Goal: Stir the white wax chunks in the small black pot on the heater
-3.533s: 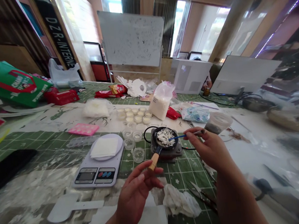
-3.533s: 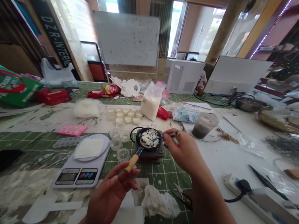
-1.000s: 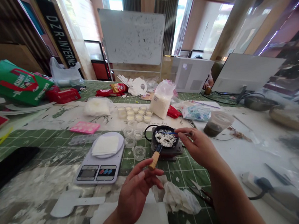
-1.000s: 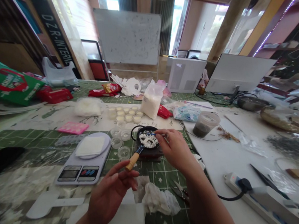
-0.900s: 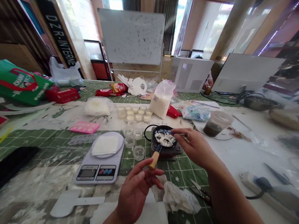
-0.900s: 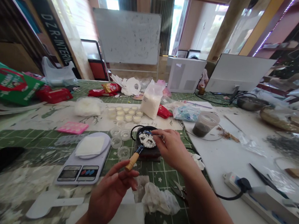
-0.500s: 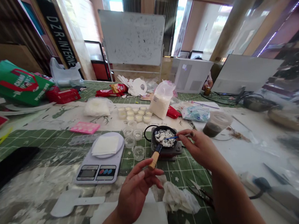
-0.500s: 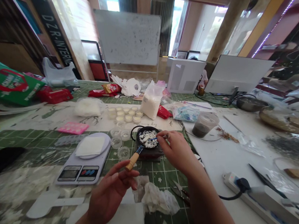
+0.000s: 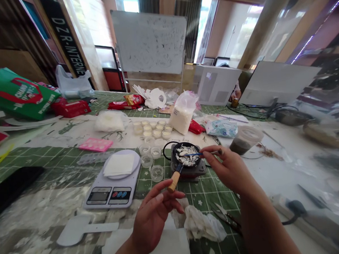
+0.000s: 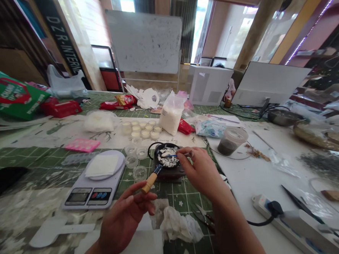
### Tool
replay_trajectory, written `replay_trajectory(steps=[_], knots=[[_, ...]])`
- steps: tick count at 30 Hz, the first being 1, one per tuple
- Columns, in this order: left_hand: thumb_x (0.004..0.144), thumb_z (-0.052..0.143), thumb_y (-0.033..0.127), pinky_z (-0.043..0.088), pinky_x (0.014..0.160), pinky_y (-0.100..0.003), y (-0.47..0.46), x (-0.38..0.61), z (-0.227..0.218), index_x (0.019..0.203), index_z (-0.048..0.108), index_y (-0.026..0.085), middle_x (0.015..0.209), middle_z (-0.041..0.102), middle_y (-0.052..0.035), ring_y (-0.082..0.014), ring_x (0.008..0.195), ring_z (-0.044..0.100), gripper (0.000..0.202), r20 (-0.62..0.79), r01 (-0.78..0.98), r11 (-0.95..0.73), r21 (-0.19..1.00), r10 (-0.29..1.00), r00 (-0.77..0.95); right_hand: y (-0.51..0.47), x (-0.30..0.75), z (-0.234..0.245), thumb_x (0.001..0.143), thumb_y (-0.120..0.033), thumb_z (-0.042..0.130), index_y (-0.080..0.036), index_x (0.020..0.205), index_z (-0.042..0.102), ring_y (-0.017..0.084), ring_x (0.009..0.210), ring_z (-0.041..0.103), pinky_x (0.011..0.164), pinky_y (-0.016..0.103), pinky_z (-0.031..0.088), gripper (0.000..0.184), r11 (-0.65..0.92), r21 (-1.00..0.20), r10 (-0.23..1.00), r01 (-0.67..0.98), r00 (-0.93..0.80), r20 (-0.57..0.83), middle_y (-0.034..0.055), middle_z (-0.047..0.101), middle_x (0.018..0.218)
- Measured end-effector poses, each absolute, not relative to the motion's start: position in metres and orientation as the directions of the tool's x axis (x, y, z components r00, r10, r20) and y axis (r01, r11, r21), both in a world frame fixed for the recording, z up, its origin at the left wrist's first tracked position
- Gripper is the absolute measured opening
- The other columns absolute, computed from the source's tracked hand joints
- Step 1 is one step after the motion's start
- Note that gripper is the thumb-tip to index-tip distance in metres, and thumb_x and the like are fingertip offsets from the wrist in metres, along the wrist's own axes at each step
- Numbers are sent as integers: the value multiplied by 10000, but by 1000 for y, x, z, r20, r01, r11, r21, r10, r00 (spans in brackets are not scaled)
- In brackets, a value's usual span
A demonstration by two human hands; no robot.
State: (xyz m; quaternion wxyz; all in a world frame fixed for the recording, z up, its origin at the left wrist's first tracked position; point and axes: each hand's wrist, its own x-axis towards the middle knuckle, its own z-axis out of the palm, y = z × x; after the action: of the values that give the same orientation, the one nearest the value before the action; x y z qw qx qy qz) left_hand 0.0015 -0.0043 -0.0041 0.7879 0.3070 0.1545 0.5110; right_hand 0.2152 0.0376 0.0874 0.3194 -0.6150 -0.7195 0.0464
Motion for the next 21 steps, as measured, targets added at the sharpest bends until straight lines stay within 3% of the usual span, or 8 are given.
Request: replay_trajectory(steps=[12, 17, 21], knots=[[833, 387, 231, 432, 769, -383, -5, 0, -2, 1139, 568, 182, 999, 663, -138, -225, 783, 614, 360, 40, -662, 305, 685, 892, 451, 33, 221, 92, 855, -286, 454, -206, 890, 640, 202, 870, 568, 865, 391, 326, 206, 179, -370, 922, 912, -23, 387, 38, 677, 852], [828, 392, 258, 442, 767, -388, -2, -2, -4, 1147, 568, 194, 1003, 662, -138, -233, 790, 610, 370, 20, -637, 310, 706, 890, 456, 28, 215, 97, 885, -276, 419, -203, 852, 621, 133, 844, 568, 863, 319, 334, 217, 338, -468, 910, 817, -157, 383, 5, 667, 890], [825, 396, 274, 448, 764, -393, -2, -2, -4, 1147, 569, 199, 1001, 661, -136, -232, 783, 608, 373, 19, -629, 301, 717, 893, 449, 32, 214, 93, 884, -278, 427, -191, 874, 619, 154, 838, 558, 850, 339, 329, 211, 285, -446, 915, 849, -101, 391, 19, 665, 859]])
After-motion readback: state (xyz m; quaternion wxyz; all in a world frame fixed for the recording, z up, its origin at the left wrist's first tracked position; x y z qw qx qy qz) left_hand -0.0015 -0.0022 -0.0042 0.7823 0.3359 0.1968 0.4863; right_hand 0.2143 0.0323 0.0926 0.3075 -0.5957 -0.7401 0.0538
